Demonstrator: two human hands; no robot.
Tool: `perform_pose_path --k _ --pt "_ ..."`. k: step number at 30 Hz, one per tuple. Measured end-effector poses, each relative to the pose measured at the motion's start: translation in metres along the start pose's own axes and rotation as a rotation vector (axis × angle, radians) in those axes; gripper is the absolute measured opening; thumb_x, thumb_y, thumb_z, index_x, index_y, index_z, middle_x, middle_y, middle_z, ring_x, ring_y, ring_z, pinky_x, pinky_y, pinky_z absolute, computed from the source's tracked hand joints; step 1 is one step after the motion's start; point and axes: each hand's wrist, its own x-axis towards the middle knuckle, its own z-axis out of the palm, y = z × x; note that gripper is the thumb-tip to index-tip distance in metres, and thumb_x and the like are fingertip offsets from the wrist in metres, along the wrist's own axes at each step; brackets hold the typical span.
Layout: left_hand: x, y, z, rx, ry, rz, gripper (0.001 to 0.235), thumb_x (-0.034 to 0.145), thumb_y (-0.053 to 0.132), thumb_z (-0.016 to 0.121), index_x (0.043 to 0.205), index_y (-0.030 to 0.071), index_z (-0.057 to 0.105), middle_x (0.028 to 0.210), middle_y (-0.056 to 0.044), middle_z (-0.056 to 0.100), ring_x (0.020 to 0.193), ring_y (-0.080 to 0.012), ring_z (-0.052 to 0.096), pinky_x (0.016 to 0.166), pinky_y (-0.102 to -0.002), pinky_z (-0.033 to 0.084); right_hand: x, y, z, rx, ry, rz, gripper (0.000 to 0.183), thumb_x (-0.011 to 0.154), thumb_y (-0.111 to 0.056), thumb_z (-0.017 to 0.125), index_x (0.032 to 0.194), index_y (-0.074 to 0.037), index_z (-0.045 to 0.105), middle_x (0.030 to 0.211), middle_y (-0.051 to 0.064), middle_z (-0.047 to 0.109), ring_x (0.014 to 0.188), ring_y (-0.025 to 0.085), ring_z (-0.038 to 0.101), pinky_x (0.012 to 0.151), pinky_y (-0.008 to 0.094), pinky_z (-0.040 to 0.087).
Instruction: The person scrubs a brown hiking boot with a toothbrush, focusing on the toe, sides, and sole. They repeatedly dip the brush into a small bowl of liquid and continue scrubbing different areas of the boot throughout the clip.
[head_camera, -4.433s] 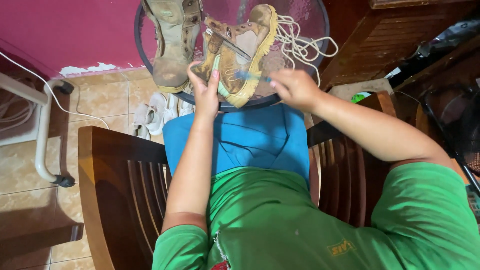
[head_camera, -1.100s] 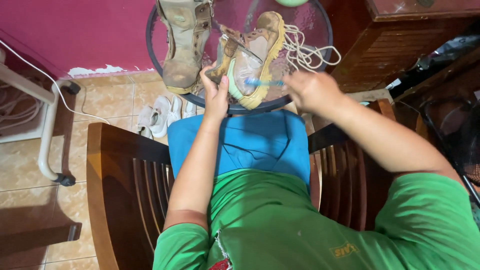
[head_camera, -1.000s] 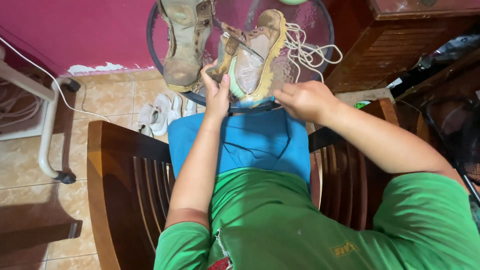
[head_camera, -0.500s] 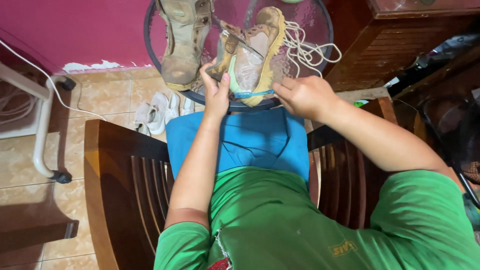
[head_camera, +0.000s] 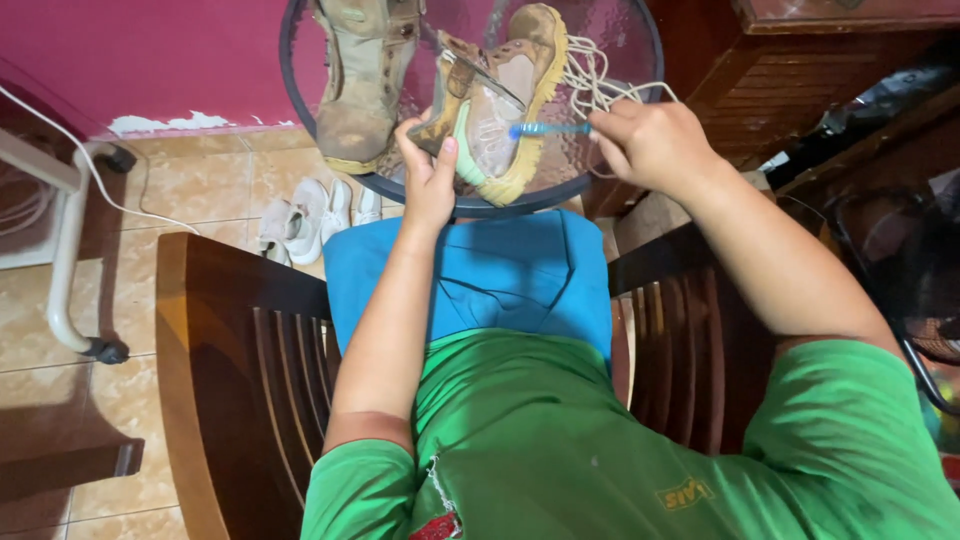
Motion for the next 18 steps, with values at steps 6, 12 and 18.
perform_pose_path --k 6,12,18 --pt "-0.002 -0.024 0.001 0.023 0.045 0.1 0.042 0.11 0.03 0.062 0.137 0.013 0.034 0.143 -0.018 0.048 0.133 -0.0264 0.049 0.119 -0.05 0.034 -0.005 -0.028 0.021 0.17 0.124 -0.1 0.022 0.103 -0.032 0.052 0.112 -0.023 0.07 0.072 0.001 0.053 0.066 0.027 0.065 0.054 0.04 0.052" --pt "-0.004 -0.009 0.003 0.057 0.043 0.12 0.042 0.11 0.031 0.06 0.138 0.012 0.034 0.144 -0.018 0.047 0.136 -0.0267 0.047 0.12 -0.048 0.032 -0.008 0.014 0.049 0.165 0.149 -0.05 0.025 0.101 -0.032 0.057 0.118 -0.02 0.071 0.073 0.002 0.055 0.07 0.027 0.067 0.057 0.04 0.053" --pt "-0.003 -0.018 0.002 0.062 0.043 0.133 0.044 0.109 0.032 0.061 0.138 0.01 0.035 0.149 -0.021 0.046 0.139 -0.0288 0.045 0.12 -0.049 0.031 -0.012 0.019 0.065 0.194 0.15 -0.075 0.022 0.1 -0.031 0.059 0.113 -0.02 0.073 0.072 0.004 0.055 0.067 0.028 0.066 0.055 0.042 0.052"
